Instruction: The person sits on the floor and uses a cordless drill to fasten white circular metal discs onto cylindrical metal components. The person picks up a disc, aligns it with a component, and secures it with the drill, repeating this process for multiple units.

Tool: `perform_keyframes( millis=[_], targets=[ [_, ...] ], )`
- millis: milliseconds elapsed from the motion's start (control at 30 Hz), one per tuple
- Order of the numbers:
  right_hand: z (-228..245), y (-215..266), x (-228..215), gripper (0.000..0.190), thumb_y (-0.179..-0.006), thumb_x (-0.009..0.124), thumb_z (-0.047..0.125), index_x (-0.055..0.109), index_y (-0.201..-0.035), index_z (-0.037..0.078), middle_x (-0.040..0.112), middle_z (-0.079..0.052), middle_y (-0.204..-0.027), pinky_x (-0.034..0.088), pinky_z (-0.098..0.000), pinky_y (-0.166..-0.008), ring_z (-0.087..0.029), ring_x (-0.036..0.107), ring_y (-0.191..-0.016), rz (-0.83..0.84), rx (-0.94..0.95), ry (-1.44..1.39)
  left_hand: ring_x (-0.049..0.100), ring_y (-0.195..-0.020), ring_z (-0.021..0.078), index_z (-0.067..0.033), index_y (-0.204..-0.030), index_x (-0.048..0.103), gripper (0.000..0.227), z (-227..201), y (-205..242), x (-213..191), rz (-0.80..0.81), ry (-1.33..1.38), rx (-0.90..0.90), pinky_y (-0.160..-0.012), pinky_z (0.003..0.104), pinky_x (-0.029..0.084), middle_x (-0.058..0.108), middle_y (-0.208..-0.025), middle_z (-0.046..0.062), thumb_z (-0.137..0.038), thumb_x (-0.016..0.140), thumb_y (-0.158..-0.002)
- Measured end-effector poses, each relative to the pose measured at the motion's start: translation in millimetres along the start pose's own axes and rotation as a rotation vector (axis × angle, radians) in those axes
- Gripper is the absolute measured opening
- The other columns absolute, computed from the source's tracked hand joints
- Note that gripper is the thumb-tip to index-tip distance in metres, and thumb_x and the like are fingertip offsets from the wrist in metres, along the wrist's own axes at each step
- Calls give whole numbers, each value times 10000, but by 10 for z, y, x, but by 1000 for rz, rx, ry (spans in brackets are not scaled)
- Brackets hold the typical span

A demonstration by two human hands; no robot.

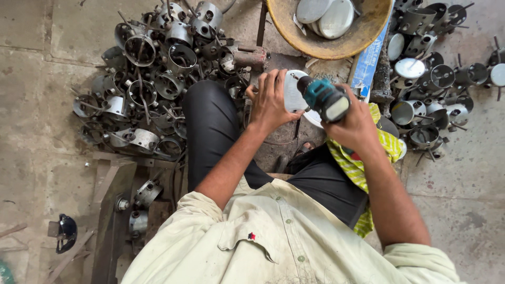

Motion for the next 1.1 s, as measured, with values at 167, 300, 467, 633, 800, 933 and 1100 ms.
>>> perform_keyframes(
  millis=[167, 300, 467, 633, 800, 933, 1100],
  targets=[
    [1, -446, -59, 744, -680, 814, 162, 553, -1373, 86, 732, -212, -997, 542, -436, -859, -386, 706, -962, 101, 3, 125, 447, -1290, 271, -72, -1407, 435, 1210, 54, -164, -12, 86, 0, -90, -959, 668, 373, 475, -1361, 73, -647, 947, -473],
    [-13, -719, -44, 645, -703, 837, 206, 613, -1287, 49, 741, -192, -1022, 550, -413, -863, -327, 721, -952, 165, 10, 165, 464, -1266, 279, -64, -1378, 453, 1210, 117, -246, 73, 127, -4, -113, -953, 685, 376, 487, -1349, 79, -681, 939, -457],
    [-66, -901, -31, 542, -709, 846, 196, 662, -1179, -4, 750, -164, -1006, 568, -392, -853, -266, 720, -918, 252, 61, 196, 470, -1257, 289, -56, -1374, 461, 1252, 186, -274, 212, 129, 7, -100, -924, 697, 385, 499, -1347, 89, -716, 932, -420],
    [-109, -995, -33, 577, -706, 822, 184, 650, -1238, 45, 757, -145, -1000, 560, -391, -865, -267, 721, -917, 325, 95, 217, 472, -1251, 288, -48, -1378, 459, 1262, 208, -266, 305, 152, 6, -101, -927, 678, 385, 504, -1360, 101, -723, 927, -420],
    [50, -1129, -62, 581, -698, 825, 192, 649, -1224, 20, 738, -186, -1033, 540, -416, -896, -319, 701, -981, 315, -73, 299, 485, -1227, 292, -43, -1343, 473, 1232, 184, -262, 214, 94, 26, -76, -906, 657, 391, 517, -1308, 98, -716, 929, -417],
    [-56, -1202, -49, 571, -691, 823, 214, 663, -1208, 31, 742, -187, -1060, 544, -422, -922, -324, 705, -1008, 346, -30, 355, 490, -1196, 298, -37, -1308, 477, 1218, 154, -265, 185, 77, 18, -58, -869, 667, 378, 520, -1266, 101, -720, 939, -411],
    [-116, -1291, -1, 620, -651, 828, 229, 671, -1221, 41, 708, -200, -1134, 529, -441, -949, -344, 664, -1082, 363, -73, 437, 492, -1199, 301, -33, -1320, 469, 1238, 180, -258, 197, 88, 19, -78, -885, 645, 388, 519, -1272, 97, -710, 941, -397]
  ],
)
Point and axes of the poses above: each hand's wrist, its own y-axis away from the middle knuckle, its own x-axis out of the palm, z = x × y, the point moved 10 cm from there along -y, towards the middle knuckle
